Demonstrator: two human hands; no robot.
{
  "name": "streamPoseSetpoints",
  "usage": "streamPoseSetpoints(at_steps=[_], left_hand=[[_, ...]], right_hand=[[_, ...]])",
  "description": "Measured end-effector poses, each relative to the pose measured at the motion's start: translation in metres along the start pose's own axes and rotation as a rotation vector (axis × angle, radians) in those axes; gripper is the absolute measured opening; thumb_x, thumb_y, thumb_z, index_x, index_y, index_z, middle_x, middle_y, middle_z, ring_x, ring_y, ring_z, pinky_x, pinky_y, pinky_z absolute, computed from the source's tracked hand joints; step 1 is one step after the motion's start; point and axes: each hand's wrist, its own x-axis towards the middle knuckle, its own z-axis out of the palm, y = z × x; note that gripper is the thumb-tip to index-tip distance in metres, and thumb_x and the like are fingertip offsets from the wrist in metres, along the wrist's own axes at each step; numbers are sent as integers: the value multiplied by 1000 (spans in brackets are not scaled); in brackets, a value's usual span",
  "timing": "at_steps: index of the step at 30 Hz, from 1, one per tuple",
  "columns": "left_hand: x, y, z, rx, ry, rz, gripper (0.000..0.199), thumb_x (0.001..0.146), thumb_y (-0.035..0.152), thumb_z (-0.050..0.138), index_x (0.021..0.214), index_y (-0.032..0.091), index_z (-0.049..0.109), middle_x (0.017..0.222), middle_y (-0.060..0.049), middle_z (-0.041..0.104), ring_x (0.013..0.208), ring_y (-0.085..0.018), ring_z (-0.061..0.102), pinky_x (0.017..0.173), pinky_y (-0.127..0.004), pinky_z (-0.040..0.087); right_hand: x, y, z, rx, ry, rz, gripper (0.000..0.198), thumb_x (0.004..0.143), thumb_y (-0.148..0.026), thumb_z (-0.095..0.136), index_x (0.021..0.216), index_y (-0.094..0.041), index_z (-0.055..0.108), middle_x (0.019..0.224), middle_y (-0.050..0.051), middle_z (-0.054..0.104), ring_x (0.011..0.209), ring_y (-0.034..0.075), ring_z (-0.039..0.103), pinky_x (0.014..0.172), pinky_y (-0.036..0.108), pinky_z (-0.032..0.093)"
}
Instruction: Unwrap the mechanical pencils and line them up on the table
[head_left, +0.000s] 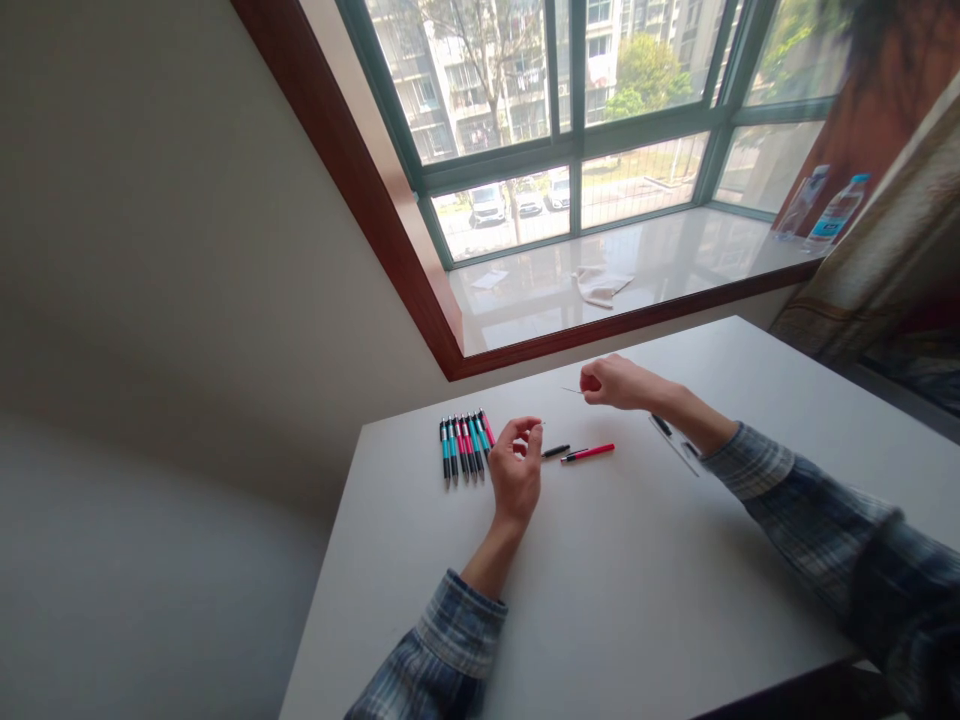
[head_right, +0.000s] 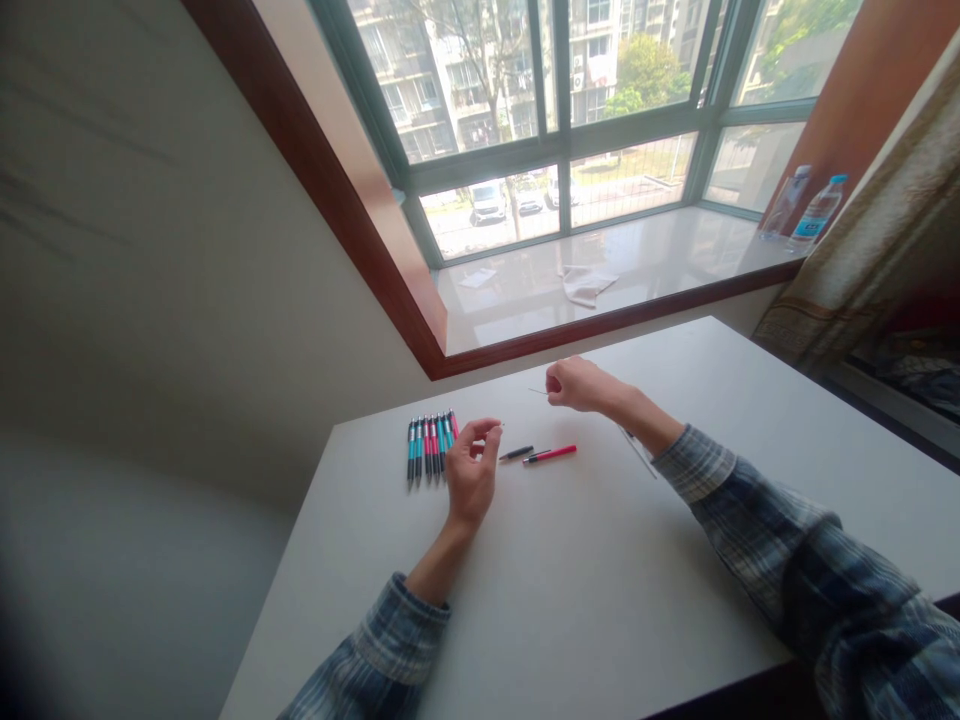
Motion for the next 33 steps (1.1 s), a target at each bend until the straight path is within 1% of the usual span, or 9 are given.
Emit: streamPoseSetpoints(at_steps=[3,4,6,8,10,15,27,33], left_hand=[[1,-4,-2,-9,14,-17,23,96,40,62,98,20,73,96,-5,75,85,-17,67,67,-25,51],[1,-6,-3,-10,20,-20,23,97,40,61,98,19,72,96,-5,75,85,-17,67,68,-25,51],[2,-7,-3,-9,29,-23,23,97,40,61,98,19,72,96,-5,74,86,-17,66,68,-25,50],[3,-8,-4,-4,32,-23,23,97,40,61,98,19,72,96,-5,74,86,-17,66,69,-25,51],[3,-8,-3,-1,31,-23,24,97,40,61,99,19,72,96,-5,74,86,-17,66,70,-25,51],[3,-9,-2,-11,26,-28,25,97,42,61,99,19,72,97,-5,74,87,-18,66,70,-25,50],[4,-9,0,-28,-2,-39,25,97,42,62,99,19,72,97,-4,73,86,-17,64,70,-25,48],[3,-6,1,-72,-2,-31,22,93,41,68,96,19,71,96,-4,71,85,-16,63,69,-25,49]], right_hand=[[-3,-1,-13,285,-58,-226,26,92,-35,65,110,-20,77,95,6,78,80,19,70,66,25,48],[-4,-2,-16,357,-62,-280,29,92,-38,66,112,-21,77,96,6,79,82,19,70,67,26,49],[-5,-3,-19,420,-56,-332,29,91,-39,68,110,-21,79,98,6,79,86,20,72,73,27,52],[-6,-5,-20,416,-59,-352,24,91,-37,68,104,-21,81,99,6,80,89,20,73,76,28,52],[-7,-7,-19,389,-66,-360,21,90,-35,69,101,-22,82,99,5,80,88,20,73,75,29,52],[-7,-13,-15,346,-54,-359,18,90,-32,70,101,-23,82,96,4,81,85,20,73,73,28,52],[-6,-13,-10,393,-62,-415,18,90,-31,71,101,-22,82,94,5,81,84,21,75,72,28,53],[-5,-15,-6,380,-58,-432,18,89,-31,72,100,-22,83,91,4,81,81,20,73,70,27,52]])
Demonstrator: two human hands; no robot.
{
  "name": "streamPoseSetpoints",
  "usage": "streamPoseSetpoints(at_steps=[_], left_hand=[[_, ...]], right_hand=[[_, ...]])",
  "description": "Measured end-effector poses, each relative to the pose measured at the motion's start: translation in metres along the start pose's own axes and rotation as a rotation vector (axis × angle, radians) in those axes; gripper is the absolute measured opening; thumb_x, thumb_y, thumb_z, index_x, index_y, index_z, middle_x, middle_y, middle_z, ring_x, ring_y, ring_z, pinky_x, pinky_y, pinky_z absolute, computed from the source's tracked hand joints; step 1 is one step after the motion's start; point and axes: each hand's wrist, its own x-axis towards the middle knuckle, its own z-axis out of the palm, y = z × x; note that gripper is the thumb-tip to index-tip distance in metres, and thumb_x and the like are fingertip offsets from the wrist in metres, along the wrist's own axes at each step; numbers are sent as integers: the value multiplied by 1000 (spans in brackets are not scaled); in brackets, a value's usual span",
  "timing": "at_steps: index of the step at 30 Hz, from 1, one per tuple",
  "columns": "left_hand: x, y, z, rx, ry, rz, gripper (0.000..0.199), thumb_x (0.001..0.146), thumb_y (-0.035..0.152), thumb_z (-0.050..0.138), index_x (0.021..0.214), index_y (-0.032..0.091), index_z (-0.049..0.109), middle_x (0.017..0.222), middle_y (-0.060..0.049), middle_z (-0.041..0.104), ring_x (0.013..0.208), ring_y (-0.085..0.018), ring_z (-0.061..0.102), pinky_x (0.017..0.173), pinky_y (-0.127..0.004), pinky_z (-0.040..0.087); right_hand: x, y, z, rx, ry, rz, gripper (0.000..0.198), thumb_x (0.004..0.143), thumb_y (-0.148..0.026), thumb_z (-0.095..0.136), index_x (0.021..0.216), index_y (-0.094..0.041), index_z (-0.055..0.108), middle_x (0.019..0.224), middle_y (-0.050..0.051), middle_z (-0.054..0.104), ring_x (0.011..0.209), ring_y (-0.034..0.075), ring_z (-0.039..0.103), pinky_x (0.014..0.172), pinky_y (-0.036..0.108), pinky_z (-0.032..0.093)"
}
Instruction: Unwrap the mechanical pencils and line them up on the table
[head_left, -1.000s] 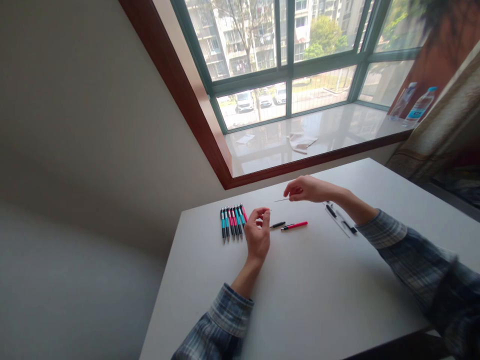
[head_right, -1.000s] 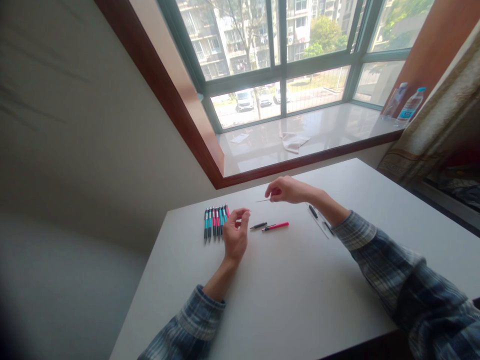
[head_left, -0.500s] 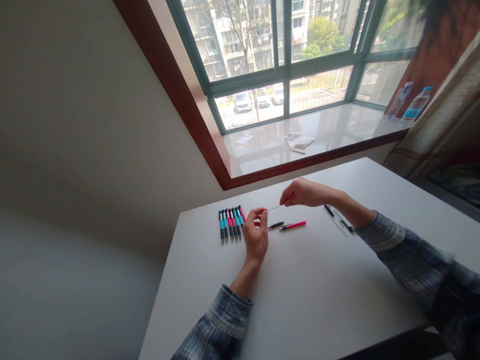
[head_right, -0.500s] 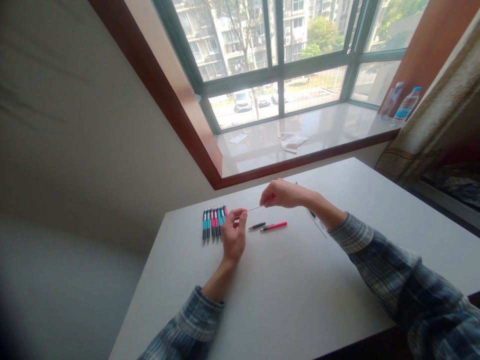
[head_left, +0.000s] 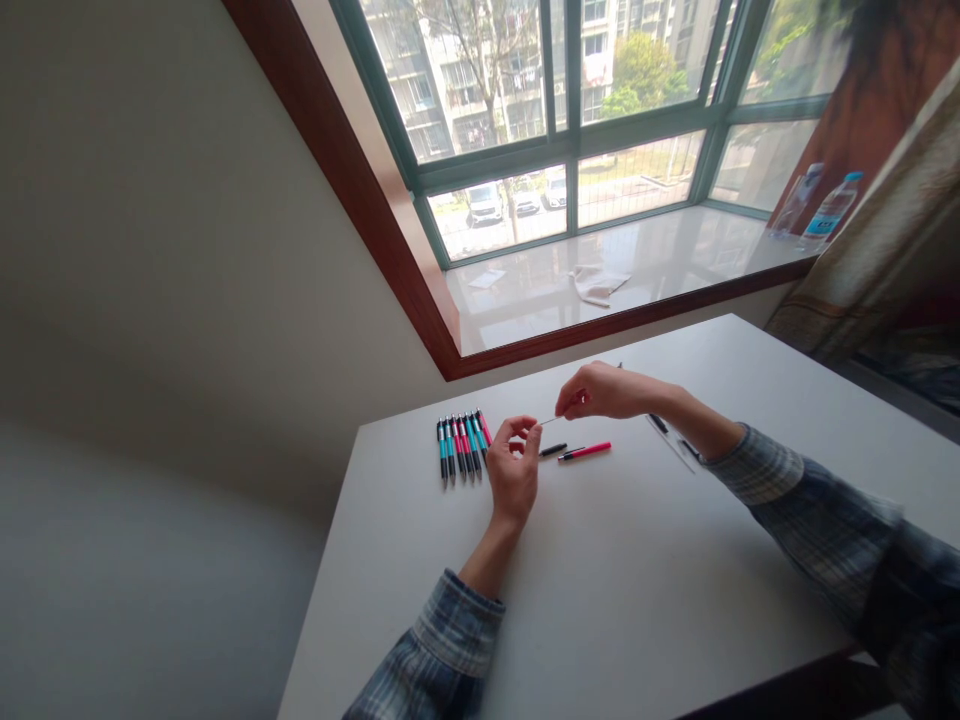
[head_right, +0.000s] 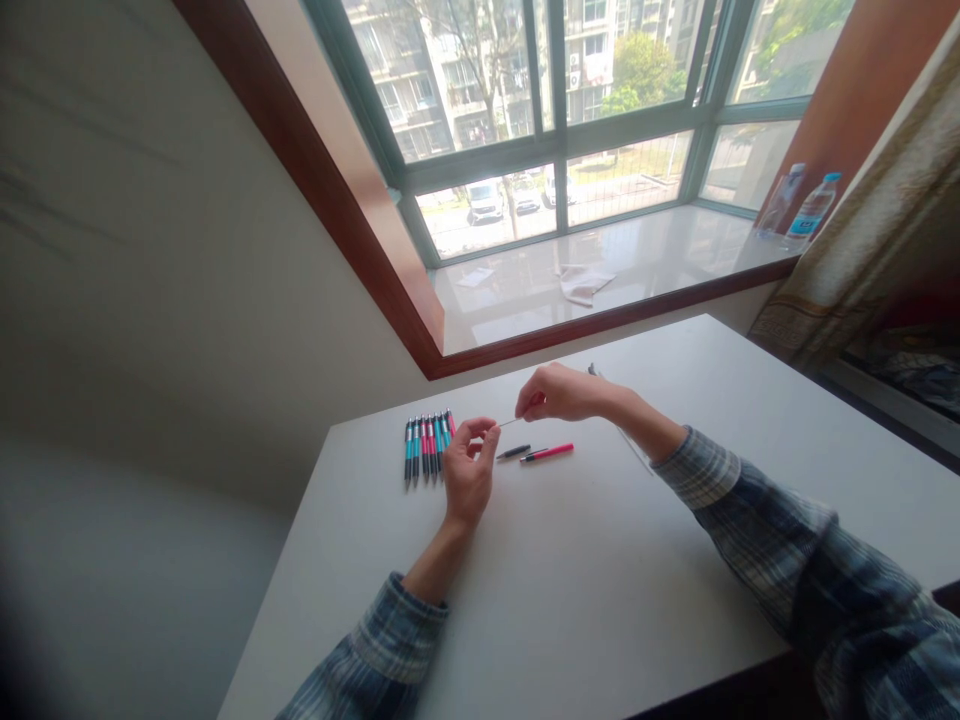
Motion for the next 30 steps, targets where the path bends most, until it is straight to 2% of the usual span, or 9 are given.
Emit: streamPoseSetpoints(at_steps=[5,12,16,19,21,23,26,30], left_hand=[[0,3,1,-61,21,9,22,89,37,72,101,20,66,99,-4,70,90,-17,65,70,-25,49],[0,9,2,-60,-23,32,22,90,33,71,105,22,60,99,-3,69,90,-17,66,72,-27,48],[-1,7,0,23,-13,59,26,90,34,72,110,23,59,105,-4,69,91,-18,66,75,-30,49],[-1,4,-2,199,14,131,29,88,33,75,112,24,60,112,-6,69,98,-22,64,81,-35,50],[-3,3,-3,345,-43,225,25,88,31,76,109,24,64,113,-6,68,106,-24,62,90,-40,50],[-5,2,-3,473,-151,333,19,88,31,76,105,26,69,115,-6,67,113,-27,59,99,-44,48],[-9,-1,-3,592,-294,461,17,90,34,75,106,28,74,124,-7,65,121,-29,54,105,-48,46],[-8,-5,-4,670,-369,517,21,90,37,74,110,29,75,131,-8,63,129,-32,49,108,-53,45]], right_hand=[[2,0,6,41,-33,-9,18,87,-32,74,98,-21,83,90,5,81,80,20,74,71,27,53],[5,-3,16,83,-36,-35,16,87,-31,72,94,-20,81,88,5,81,74,19,72,65,27,51],[5,-1,15,97,-37,-32,16,87,-32,72,93,-19,79,86,5,80,73,19,72,64,27,50],[3,2,10,90,-22,-24,18,87,-35,73,93,-19,78,84,5,79,74,19,71,66,27,50],[2,4,5,91,2,-6,20,87,-37,73,93,-19,77,85,5,79,75,19,71,66,28,50],[0,6,0,101,26,17,22,87,-40,72,93,-19,76,86,5,78,75,19,70,66,29,50],[-2,7,-5,119,57,44,26,88,-44,71,92,-19,75,86,6,78,76,19,70,66,30,50],[-3,4,-7,147,62,57,29,86,-46,71,91,-18,75,86,6,77,77,19,70,67,30,50]])
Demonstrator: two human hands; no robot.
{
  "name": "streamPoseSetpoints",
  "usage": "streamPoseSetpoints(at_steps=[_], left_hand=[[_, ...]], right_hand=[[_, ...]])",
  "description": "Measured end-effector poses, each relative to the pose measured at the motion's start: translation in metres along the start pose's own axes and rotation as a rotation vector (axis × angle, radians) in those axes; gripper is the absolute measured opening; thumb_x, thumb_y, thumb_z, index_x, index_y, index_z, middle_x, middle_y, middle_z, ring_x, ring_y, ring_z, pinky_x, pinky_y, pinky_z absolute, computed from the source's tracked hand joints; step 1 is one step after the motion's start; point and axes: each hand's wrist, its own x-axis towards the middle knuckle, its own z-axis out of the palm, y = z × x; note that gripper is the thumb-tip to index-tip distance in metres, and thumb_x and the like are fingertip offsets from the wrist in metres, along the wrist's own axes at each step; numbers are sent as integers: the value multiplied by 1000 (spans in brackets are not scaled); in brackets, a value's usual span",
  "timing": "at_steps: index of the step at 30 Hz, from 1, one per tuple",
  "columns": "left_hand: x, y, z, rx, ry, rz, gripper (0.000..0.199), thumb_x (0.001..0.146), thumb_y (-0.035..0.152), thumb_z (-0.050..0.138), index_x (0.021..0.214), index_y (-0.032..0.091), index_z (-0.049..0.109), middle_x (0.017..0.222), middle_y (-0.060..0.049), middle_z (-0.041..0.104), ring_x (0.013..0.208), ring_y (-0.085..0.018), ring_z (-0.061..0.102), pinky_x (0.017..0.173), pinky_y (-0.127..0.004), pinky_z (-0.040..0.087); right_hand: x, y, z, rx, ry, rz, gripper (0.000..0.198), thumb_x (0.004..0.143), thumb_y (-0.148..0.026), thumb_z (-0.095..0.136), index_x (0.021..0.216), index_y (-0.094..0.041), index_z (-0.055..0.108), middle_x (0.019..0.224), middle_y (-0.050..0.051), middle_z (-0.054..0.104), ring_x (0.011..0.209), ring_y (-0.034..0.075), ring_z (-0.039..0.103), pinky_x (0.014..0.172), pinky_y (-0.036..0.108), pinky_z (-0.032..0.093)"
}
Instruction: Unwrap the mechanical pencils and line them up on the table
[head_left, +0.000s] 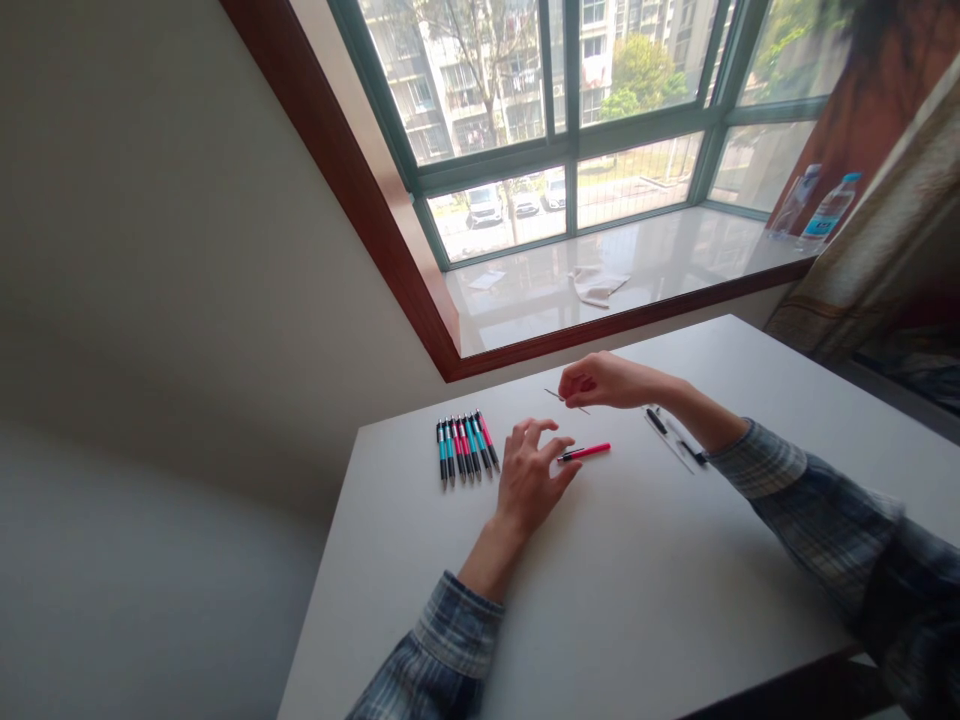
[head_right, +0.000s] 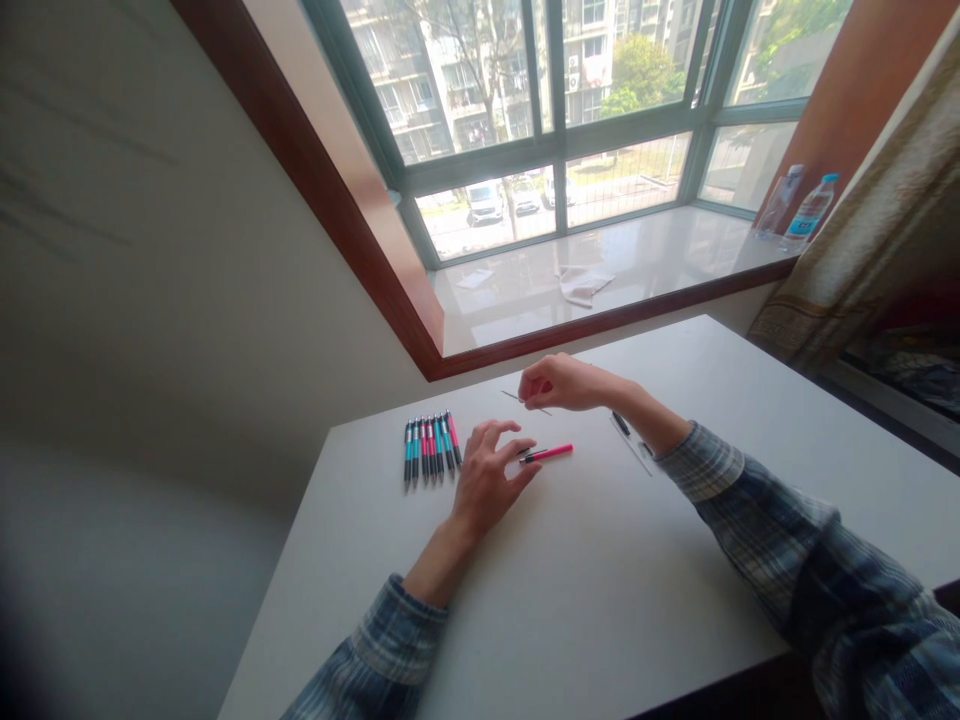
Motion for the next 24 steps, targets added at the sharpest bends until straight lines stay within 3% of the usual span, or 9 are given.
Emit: streamPoseSetpoints(at_steps=[6,9,13,18,21,24], left_hand=[[1,-4,1,15,-74,12,22,89,34,76,111,30,76,131,-9,64,129,-34,49,103,-55,46],[1,-4,2,11,-70,24,14,89,28,75,102,30,77,129,-8,66,127,-34,50,102,-54,45],[2,-2,-1,22,-58,38,7,91,23,70,93,28,75,121,-8,70,117,-32,54,97,-51,45],[2,6,-6,-61,-70,73,10,96,23,63,97,26,73,102,-8,74,104,-29,58,92,-47,46],[0,8,-5,-215,-14,-21,13,98,26,61,101,26,73,92,-7,73,98,-26,61,89,-43,49],[1,6,-2,-452,69,-209,16,99,29,61,108,25,74,96,-6,72,94,-23,64,85,-39,53]], right_hand=[[-1,-4,-3,10,-33,-27,28,86,-45,71,89,-17,73,82,5,76,74,18,68,67,30,49],[-1,-6,-5,59,-52,-27,28,86,-45,71,89,-17,72,83,6,76,76,18,69,69,31,51],[-1,-7,-5,60,-36,-29,28,85,-45,71,88,-17,72,84,6,76,75,18,70,69,32,52],[-1,-7,-5,88,3,-32,28,84,-44,73,89,-17,72,84,5,76,78,20,71,71,33,54],[-1,-7,-7,144,85,-49,30,82,-45,75,91,-17,72,87,6,76,81,20,72,74,34,56],[0,-9,-10,248,220,-110,33,82,-47,78,93,-17,72,89,7,76,84,20,72,77,36,57]])
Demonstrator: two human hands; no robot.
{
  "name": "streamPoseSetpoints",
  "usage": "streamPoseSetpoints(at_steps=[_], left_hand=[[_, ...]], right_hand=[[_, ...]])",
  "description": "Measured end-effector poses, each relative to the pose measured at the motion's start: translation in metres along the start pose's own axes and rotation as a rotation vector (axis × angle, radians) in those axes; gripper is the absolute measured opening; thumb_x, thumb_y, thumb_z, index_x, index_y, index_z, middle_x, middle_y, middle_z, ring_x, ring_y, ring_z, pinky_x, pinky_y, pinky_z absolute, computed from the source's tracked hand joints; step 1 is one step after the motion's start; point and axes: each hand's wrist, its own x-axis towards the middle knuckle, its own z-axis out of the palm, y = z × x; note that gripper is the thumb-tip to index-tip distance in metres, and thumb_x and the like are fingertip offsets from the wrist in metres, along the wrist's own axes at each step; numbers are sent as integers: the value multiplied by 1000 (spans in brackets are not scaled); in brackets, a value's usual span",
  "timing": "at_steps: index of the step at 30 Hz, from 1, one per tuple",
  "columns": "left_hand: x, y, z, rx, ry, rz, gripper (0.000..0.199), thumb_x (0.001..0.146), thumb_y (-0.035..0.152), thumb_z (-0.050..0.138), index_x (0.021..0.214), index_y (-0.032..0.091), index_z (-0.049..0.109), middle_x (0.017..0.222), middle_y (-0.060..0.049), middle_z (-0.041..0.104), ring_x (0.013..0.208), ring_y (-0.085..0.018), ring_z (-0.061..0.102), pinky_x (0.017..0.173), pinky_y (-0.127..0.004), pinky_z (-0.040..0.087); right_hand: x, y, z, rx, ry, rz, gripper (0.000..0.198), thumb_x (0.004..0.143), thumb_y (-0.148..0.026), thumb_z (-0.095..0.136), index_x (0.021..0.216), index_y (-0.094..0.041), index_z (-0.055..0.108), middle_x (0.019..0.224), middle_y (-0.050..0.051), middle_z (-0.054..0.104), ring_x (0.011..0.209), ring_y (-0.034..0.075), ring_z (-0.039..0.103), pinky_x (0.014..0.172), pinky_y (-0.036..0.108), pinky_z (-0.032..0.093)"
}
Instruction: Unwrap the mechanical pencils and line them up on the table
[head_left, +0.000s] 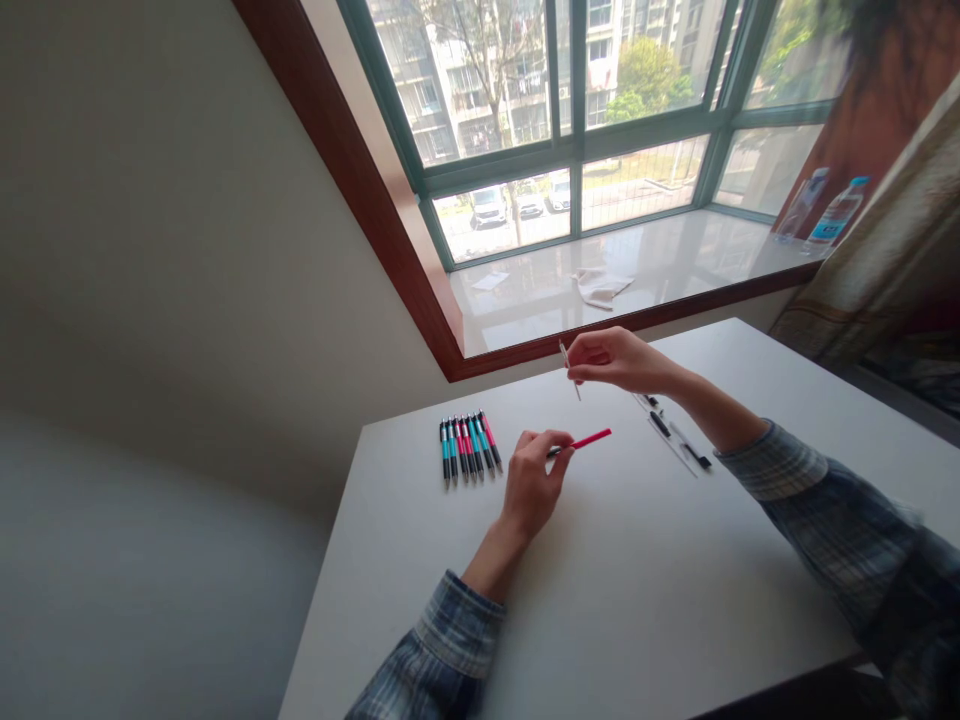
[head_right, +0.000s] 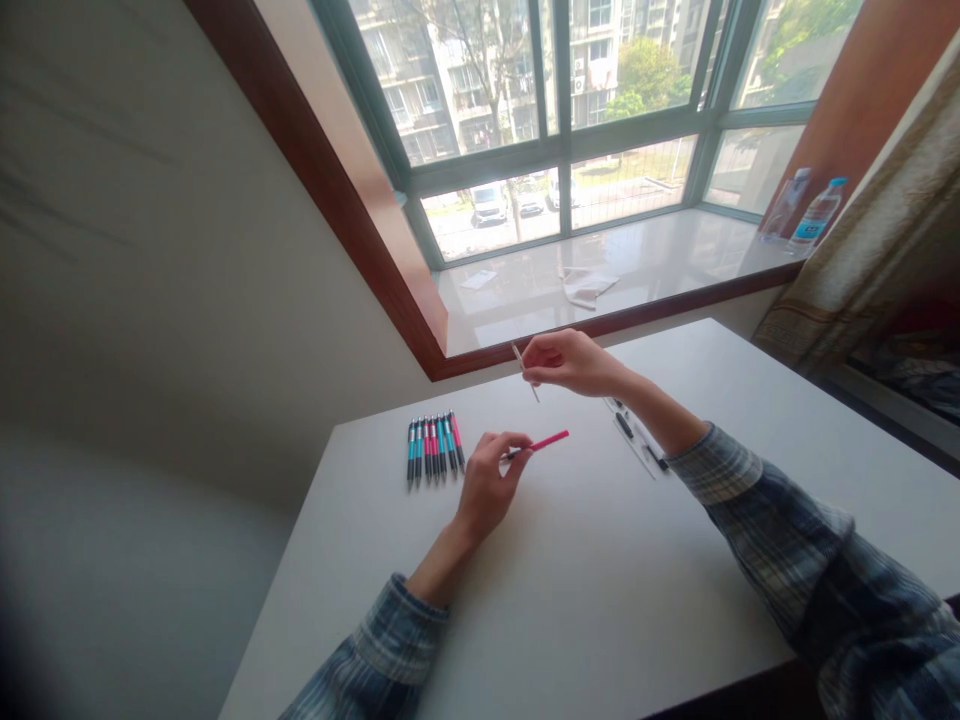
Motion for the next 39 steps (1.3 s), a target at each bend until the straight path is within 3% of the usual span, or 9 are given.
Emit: streamPoseSetpoints(at_steps=[4,8,16,29,39], left_hand=[[4,-7,3,-328,80,-183,31,100,38,60,126,25,71,107,-6,75,98,-21,68,90,-38,55],[7,-15,5,-505,109,-264,32,97,45,63,112,20,77,100,-7,77,98,-22,70,93,-38,55],[8,-17,5,-527,113,-273,35,95,46,66,113,17,76,100,-9,77,97,-21,71,93,-37,56],[7,-14,6,-490,92,-267,35,95,46,66,113,18,75,101,-9,78,98,-23,72,91,-41,58],[8,-6,4,-534,75,-228,30,93,41,70,111,18,75,100,-9,77,94,-22,72,84,-37,59]], right_hand=[[0,-8,-2,144,88,-48,35,81,-48,80,95,-16,72,89,7,75,81,19,71,75,35,58],[-3,-17,0,221,90,-26,34,81,-46,81,93,-16,71,89,7,75,83,19,71,77,35,58],[-2,-19,6,240,14,-23,35,80,-47,81,94,-16,72,93,8,77,87,20,72,78,35,58],[-1,-13,8,220,14,-33,33,81,-47,81,93,-17,73,93,7,75,85,19,71,78,35,58],[2,-6,17,73,-85,-32,32,79,-46,81,90,-17,76,96,8,77,92,23,72,86,39,57]])
